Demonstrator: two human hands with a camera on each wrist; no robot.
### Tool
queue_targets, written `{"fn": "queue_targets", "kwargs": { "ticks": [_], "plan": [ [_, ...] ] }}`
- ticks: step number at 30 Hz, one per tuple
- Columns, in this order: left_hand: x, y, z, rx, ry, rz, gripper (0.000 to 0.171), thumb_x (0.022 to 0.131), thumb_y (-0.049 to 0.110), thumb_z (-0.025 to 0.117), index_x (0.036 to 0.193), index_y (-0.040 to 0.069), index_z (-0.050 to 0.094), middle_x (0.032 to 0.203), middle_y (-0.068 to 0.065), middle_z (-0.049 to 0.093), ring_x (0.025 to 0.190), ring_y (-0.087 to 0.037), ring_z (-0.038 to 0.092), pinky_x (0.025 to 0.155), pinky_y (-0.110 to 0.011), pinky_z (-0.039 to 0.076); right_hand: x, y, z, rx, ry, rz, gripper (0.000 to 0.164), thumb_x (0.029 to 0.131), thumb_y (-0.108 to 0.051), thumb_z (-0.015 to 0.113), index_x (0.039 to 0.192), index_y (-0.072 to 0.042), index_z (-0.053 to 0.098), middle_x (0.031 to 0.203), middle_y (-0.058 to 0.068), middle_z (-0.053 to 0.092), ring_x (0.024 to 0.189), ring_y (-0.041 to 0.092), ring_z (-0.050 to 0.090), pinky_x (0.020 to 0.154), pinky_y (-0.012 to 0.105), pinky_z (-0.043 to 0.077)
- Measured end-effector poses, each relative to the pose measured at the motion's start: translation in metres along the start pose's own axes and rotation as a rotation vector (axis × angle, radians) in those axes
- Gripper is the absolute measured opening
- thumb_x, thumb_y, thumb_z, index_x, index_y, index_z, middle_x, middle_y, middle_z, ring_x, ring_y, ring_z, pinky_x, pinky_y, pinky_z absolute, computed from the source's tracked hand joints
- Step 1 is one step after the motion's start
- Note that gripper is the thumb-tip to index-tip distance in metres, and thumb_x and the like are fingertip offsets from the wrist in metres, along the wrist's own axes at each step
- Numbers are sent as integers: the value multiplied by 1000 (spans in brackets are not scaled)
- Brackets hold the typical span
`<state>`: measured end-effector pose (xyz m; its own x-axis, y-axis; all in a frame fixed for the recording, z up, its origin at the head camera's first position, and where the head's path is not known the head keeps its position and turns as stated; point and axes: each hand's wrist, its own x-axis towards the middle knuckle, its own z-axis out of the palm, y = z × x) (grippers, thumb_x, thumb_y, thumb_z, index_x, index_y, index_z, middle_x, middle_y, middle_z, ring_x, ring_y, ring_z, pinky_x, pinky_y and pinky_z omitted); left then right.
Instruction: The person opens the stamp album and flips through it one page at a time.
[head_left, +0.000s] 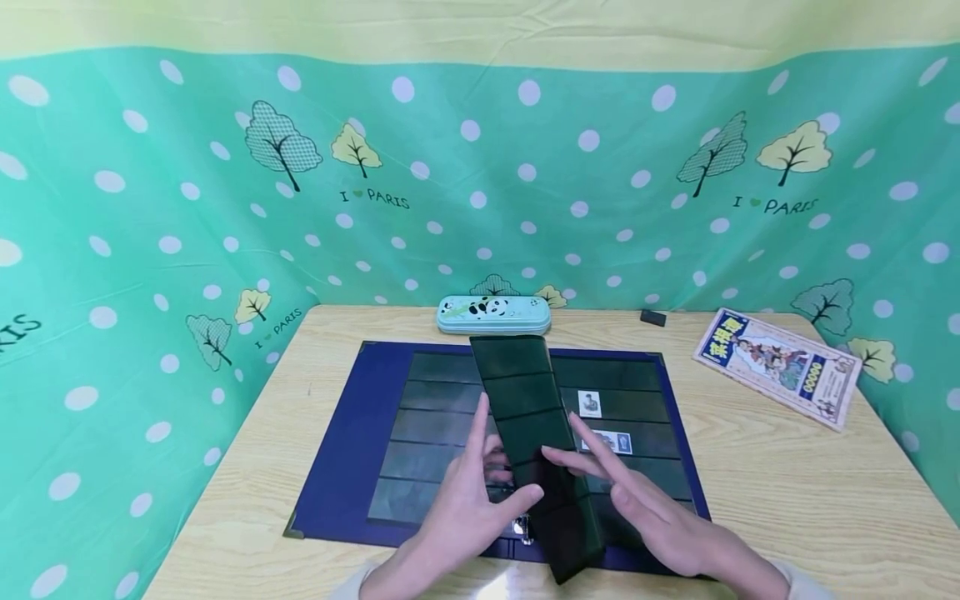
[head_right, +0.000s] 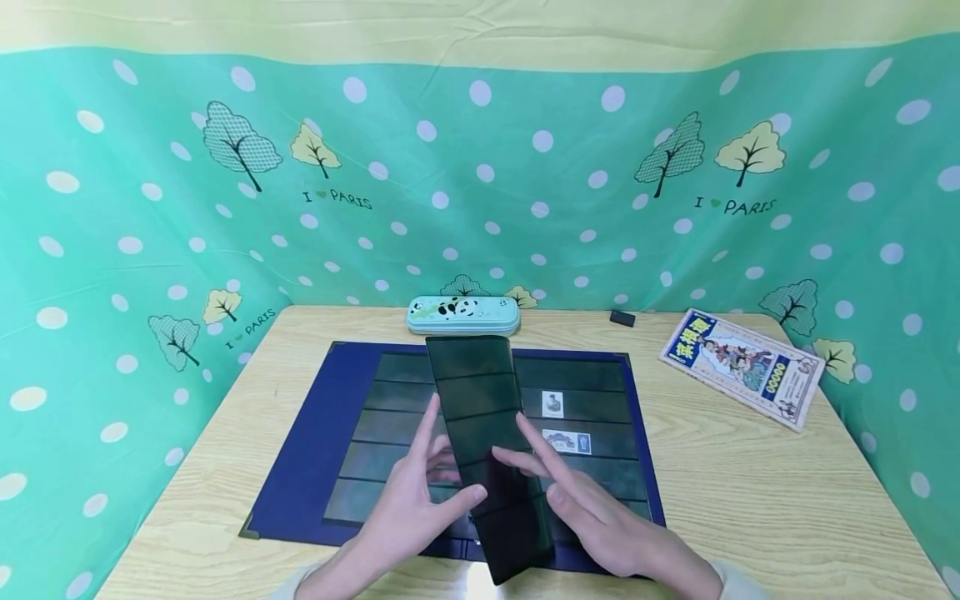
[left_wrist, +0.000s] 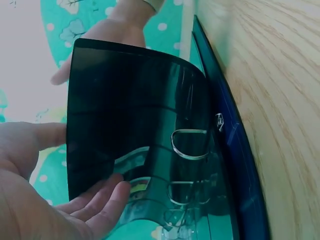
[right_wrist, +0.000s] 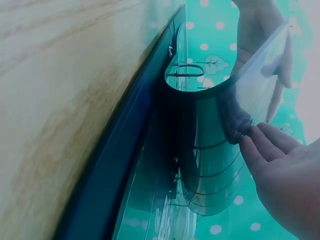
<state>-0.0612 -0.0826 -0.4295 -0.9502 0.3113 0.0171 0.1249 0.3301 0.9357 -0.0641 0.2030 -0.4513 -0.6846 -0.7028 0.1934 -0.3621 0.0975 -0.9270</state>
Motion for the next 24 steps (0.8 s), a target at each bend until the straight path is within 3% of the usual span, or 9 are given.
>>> {"fn": "queue_targets", "kwargs": {
  "ticks": [3, 6, 7, 16, 21, 24],
  "plan": [
    [0, -3, -2, 32, -2, 44, 116, 102, 26, 83, 180, 16, -2, 140, -15, 70, 113, -28, 77, 100, -42, 63, -1, -1, -1, -19, 15, -15, 60, 123, -34, 7, 180, -21, -8, 177, 11, 41, 166, 21, 34, 129, 70, 26],
    [0, -6, -5, 43, 6, 74, 109, 103, 18, 80, 180, 15, 3, 136, -15, 72, 111, -28, 78, 98, -38, 64, -2, -3, -5, -44, 49, -39, 61, 122, -36, 8, 180, -19, -6, 178, 14, 39, 162, 18, 41, 126, 34, 35],
    [0, -7, -5, 41, 13, 83, 107, 103, 16, 79, 180, 14, 5, 133, -14, 73, 109, -28, 79, 96, -37, 64, -3, -3, -6, -41, 60, -44, 62, 122, -36, 8, 180, -19, -6, 178, 14, 38, 162, 17, 41, 124, 29, 35],
    [1, -7, -16, -51, 119, 80, 94, 101, 5, 79, 178, 13, 25, 120, -10, 77, 113, -30, 75, 93, -30, 64, -10, -1, -22, -138, 154, -92, 62, 122, -34, 8, 180, -12, -2, 177, 13, 40, 158, 17, 46, 122, 32, 40],
    [3, -9, -23, -151, 144, 31, 92, 98, -4, 76, 177, 13, 31, 118, -13, 76, 102, -19, 72, 83, -22, 62, -18, 3, -34, -195, 196, -33, 61, 123, -30, 10, 180, -13, 2, 176, 12, 42, 157, 12, 46, 119, 35, 43],
    [4, -10, -31, -201, 172, -1, 89, 98, -4, 74, 176, 14, 34, 122, -16, 70, 86, -11, 63, 73, -18, 54, -21, 4, -42, -229, 204, 56, 60, 123, -20, 22, 181, -20, 7, 176, 15, 41, 155, 8, 46, 116, 36, 49]
  ]
}}
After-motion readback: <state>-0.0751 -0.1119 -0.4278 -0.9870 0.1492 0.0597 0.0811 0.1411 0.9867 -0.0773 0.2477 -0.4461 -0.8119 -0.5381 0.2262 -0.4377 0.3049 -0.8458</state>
